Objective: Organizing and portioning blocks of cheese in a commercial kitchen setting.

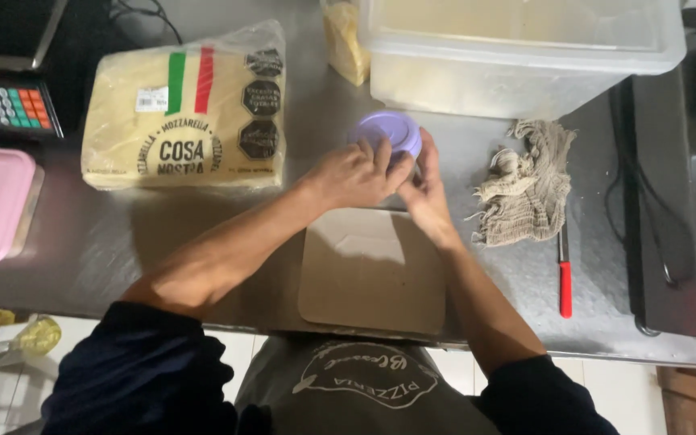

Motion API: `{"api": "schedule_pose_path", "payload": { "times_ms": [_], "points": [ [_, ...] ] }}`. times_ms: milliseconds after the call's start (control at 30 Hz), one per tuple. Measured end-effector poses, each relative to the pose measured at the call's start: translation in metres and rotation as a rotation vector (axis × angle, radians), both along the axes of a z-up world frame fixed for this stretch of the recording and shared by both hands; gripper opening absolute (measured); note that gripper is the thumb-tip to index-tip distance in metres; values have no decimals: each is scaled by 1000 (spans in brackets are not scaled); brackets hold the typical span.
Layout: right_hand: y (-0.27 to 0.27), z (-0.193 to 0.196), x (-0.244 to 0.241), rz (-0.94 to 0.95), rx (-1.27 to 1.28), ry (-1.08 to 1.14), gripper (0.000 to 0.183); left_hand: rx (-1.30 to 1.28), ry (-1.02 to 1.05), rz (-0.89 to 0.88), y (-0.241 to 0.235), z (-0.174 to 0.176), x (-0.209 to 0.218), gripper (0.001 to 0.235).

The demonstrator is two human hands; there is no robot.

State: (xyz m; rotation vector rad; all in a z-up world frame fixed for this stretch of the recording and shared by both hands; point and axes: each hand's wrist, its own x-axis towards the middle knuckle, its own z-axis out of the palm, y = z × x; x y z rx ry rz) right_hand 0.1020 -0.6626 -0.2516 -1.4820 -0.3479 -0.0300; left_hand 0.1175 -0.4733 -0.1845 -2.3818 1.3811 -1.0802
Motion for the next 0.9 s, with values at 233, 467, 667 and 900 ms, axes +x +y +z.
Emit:
{"api": "schedule_pose_path", "payload": {
  "times_ms": [233,467,667,900],
  "points": [
    [9,-4,-7,-188,-392,-350,106,-84,-14,7,-4,-1,-5,21],
    [18,3,-7,-268,-484,-235,100,-99,0,18,1,7,-2,18],
    [14,1,-8,-219,-545,-108,120,-147,8,62,2,30,10,9],
    [9,29,-15,-256,-784,-313,113,-459,288,255,28,67,14,23]
  ]
}}
